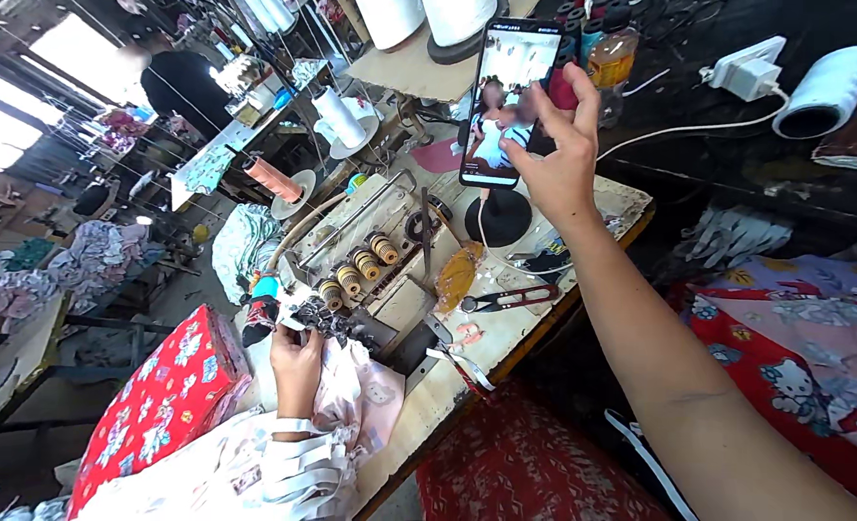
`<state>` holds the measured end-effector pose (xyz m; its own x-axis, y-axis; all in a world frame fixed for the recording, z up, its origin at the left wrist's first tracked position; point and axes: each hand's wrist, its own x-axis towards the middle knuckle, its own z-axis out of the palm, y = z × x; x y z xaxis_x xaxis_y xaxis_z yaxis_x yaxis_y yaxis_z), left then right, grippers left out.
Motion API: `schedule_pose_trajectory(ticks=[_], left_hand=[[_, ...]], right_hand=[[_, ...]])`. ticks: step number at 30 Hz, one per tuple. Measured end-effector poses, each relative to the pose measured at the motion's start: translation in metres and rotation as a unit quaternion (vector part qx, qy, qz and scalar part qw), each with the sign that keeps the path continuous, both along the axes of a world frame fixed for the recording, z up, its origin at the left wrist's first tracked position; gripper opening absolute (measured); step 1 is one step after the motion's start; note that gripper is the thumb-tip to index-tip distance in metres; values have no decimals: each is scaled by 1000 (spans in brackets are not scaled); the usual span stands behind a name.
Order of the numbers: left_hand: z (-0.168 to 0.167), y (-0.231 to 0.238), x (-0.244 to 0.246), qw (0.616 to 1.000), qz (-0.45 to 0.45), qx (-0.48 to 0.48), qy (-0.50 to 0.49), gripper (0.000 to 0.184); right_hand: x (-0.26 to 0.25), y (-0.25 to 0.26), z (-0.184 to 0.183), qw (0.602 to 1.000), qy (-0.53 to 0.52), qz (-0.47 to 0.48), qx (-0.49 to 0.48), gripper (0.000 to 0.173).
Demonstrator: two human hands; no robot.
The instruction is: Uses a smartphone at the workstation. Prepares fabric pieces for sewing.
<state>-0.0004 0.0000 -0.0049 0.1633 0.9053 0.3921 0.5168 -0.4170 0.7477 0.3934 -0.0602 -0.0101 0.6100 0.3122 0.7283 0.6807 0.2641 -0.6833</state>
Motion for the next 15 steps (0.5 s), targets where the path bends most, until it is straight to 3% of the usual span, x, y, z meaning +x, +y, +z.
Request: schedule_pose_trajectory(ticks=[15], left_hand=[[-3, 2, -2, 1000, 8, 7, 2, 45]], right_hand=[[1, 1, -1, 1000, -9, -4, 4, 54]])
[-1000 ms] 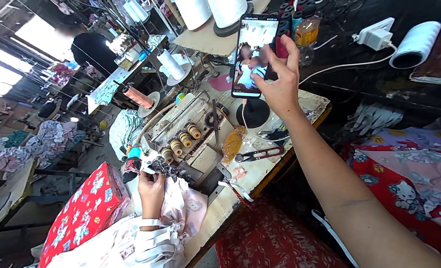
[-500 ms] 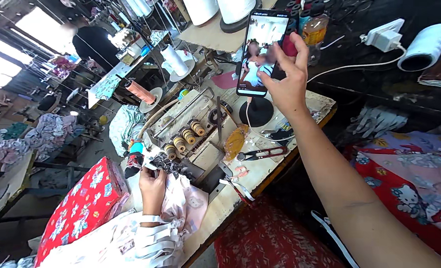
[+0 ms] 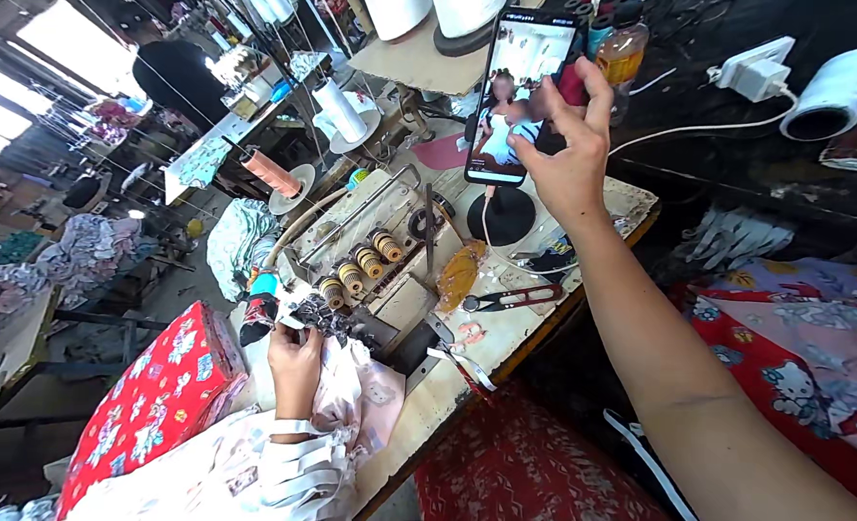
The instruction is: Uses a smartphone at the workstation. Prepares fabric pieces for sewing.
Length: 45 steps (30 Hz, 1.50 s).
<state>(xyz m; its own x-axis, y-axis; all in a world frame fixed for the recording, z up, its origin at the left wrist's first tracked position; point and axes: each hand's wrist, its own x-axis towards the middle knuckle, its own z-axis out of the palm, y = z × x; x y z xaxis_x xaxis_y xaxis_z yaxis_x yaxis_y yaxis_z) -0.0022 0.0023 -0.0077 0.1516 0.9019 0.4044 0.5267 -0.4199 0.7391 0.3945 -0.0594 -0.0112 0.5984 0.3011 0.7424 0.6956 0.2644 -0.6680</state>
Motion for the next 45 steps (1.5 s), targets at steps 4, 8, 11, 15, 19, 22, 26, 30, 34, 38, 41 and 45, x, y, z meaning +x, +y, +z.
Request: schedule_pose_trajectory(ticks=[4, 8, 11, 15, 19, 22, 26, 30, 34, 38, 41, 45], left_hand=[[2, -1, 2, 1000, 0, -1, -1, 44], [1, -1, 1, 1000, -1, -3, -2, 44], [1, -1, 1, 1000, 1, -3, 3, 45], [1, 0, 1, 1000, 4, -4, 3, 45], [1, 0, 1, 1000, 0, -4, -1, 44], [1, -1, 1, 1000, 2, -5, 0, 43], [2, -1, 1, 1000, 3, -11, 0, 44], [2, -1, 1, 1000, 1, -15, -5, 44], [2, -2, 3, 1000, 7, -13, -9, 43], [2, -2, 2, 1000, 6, -15, -1, 44], [1, -1, 1, 1000, 4, -11, -5, 45], [2, -2, 2, 1000, 7, -13, -2, 44]], right_hand=[[1, 0, 0, 1000, 2, 0, 0, 55], [2, 0, -3, 999, -2, 20, 26, 41], [0, 2, -6, 999, -5, 23, 47, 12], [-3, 2, -12, 998, -18, 9, 52, 19], [-6, -1, -18, 997, 34, 26, 61, 57], [-10, -2, -25, 989, 110, 77, 56, 79], [-20, -7, -25, 967, 201, 157, 5, 92], [-28, -7, -20, 934, 266, 239, 14, 104], [-31, -1, -23, 929, 266, 255, 43, 111], [-32, 1, -23, 927, 265, 262, 36, 119], [-33, 3, -23, 931, 261, 253, 27, 118], [-33, 5, -24, 938, 252, 237, 27, 123]])
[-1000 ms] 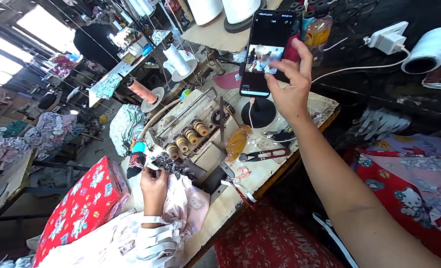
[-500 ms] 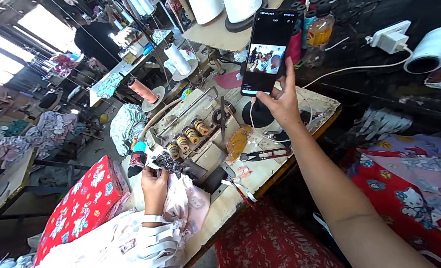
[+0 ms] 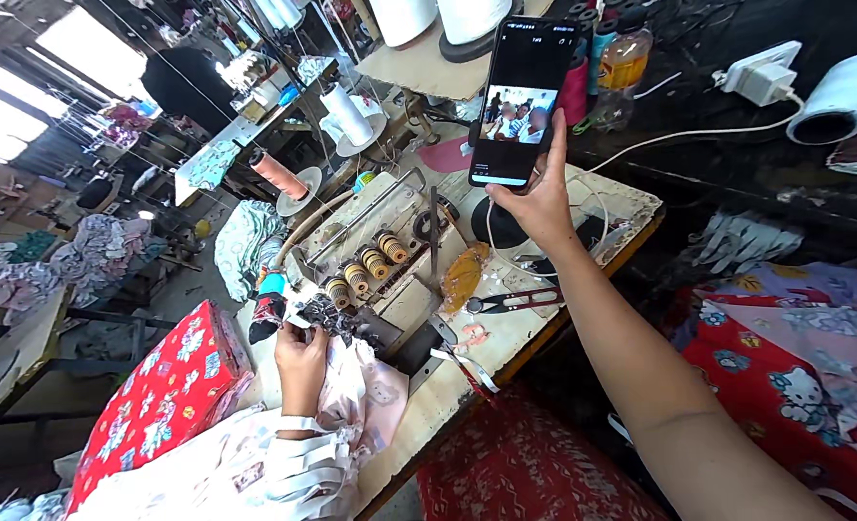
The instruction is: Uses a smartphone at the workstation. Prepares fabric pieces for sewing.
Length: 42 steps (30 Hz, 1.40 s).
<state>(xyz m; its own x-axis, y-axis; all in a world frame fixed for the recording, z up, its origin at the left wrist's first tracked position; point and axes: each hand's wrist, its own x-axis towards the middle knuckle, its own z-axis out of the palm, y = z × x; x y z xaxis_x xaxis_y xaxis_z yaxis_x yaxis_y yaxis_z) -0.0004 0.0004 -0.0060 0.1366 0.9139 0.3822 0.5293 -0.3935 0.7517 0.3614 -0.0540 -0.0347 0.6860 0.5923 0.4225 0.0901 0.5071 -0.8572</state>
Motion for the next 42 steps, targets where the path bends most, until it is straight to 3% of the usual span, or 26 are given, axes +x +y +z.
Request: schedule_pose_trajectory(ticks=[7, 16, 25, 29, 42], left_hand=[[0, 0, 0, 1000, -1, -4, -2, 43], [0, 1, 0, 1000, -4, -2, -9, 44], [2, 1, -1, 1000, 0, -5, 24, 47], [2, 0, 0, 1000, -2, -3, 10, 47], [1, 2, -2, 1000, -4, -9, 19, 46]], right_hand=[[-4, 7, 1, 998, 2, -54, -14, 118], [-1, -2, -3, 1000, -4, 0, 1, 99], [-7, 0, 3, 1000, 16, -14, -10, 115], [-8, 4, 4, 999, 19, -41, -20, 112], [-5, -6, 2, 1000, 9, -4, -18, 96]])
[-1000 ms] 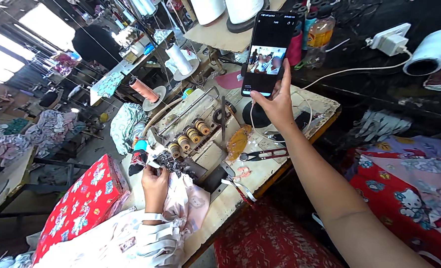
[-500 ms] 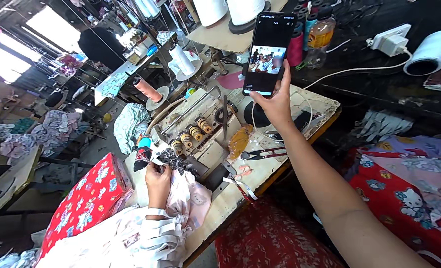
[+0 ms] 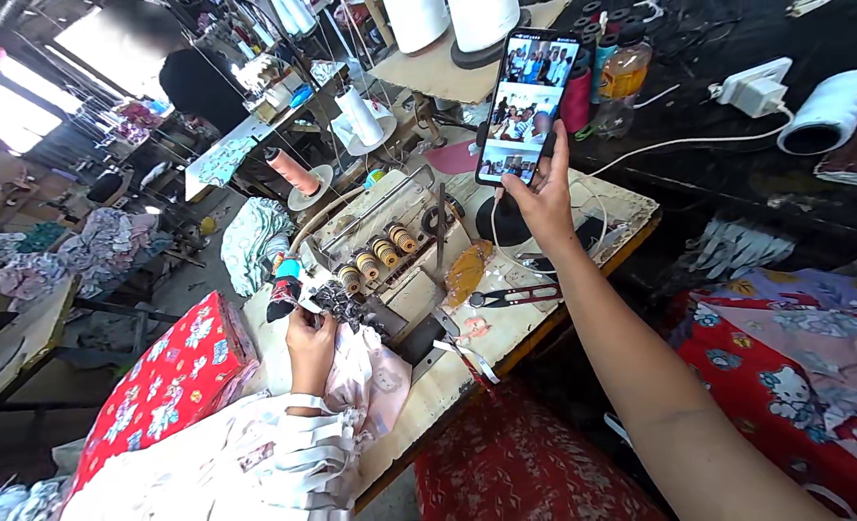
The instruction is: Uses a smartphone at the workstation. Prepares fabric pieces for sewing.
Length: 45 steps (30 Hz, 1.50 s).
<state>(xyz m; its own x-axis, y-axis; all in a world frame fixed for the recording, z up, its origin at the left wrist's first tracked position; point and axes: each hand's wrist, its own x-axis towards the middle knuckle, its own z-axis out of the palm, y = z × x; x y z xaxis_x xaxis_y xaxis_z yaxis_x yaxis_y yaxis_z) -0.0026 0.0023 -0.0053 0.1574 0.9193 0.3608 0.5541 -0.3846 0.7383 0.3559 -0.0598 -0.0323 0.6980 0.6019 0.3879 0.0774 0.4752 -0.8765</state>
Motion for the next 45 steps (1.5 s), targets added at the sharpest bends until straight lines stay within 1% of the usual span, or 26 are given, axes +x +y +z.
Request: schedule_pose_trajectory(ticks=[4, 6, 10, 12, 13, 14, 19, 23, 25, 27, 31, 32, 34, 38, 45], left_hand=[[0, 0, 0, 1000, 3, -1, 2, 45], [0, 0, 1, 1000, 5, 2, 6, 44], [1, 0, 1, 1000, 7, 3, 11, 45], [1, -1, 1, 1000, 6, 2, 14, 46], [2, -1, 1, 1000, 6, 3, 15, 46], [2, -1, 2, 1000, 6, 3, 16, 46], [0, 2, 0, 1000, -1, -3, 4, 48], [1, 1, 1, 1000, -2, 3, 3, 48], [1, 1, 0, 1000, 0, 8, 9, 47], [1, 1, 0, 1000, 1, 7, 10, 47], [1, 0, 1, 1000, 0, 2, 8, 47], [1, 0, 1, 1000, -1, 5, 9, 48], [1, 0, 0, 1000, -4, 10, 12, 48], [1, 0, 0, 1000, -1, 6, 8, 47], [1, 0, -1, 1000, -2, 1, 16, 45]], right_hand=[[1, -3, 3, 1000, 2, 11, 3, 97], [4, -5, 5, 1000, 9, 15, -1, 92], [15, -6, 8, 998, 1, -38, -50, 70], [21, -7, 10, 998, 8, -45, -51, 52], [23, -7, 11, 998, 11, -43, -49, 47], [24, -8, 11, 998, 12, -40, -45, 45], [25, -10, 10, 999, 13, -19, -44, 46], [24, -11, 9, 998, 3, -16, -55, 50], [23, -12, 9, 999, -1, -10, -54, 55], [21, -12, 11, 998, 1, -3, -58, 69], [12, -6, 11, 999, -10, 7, -52, 109], [10, -3, 10, 999, -9, 3, -48, 116], [7, 2, 9, 999, -11, -7, -42, 124], [6, 5, 9, 999, -11, -20, -42, 127], [5, 7, 9, 998, -20, -44, -47, 122]])
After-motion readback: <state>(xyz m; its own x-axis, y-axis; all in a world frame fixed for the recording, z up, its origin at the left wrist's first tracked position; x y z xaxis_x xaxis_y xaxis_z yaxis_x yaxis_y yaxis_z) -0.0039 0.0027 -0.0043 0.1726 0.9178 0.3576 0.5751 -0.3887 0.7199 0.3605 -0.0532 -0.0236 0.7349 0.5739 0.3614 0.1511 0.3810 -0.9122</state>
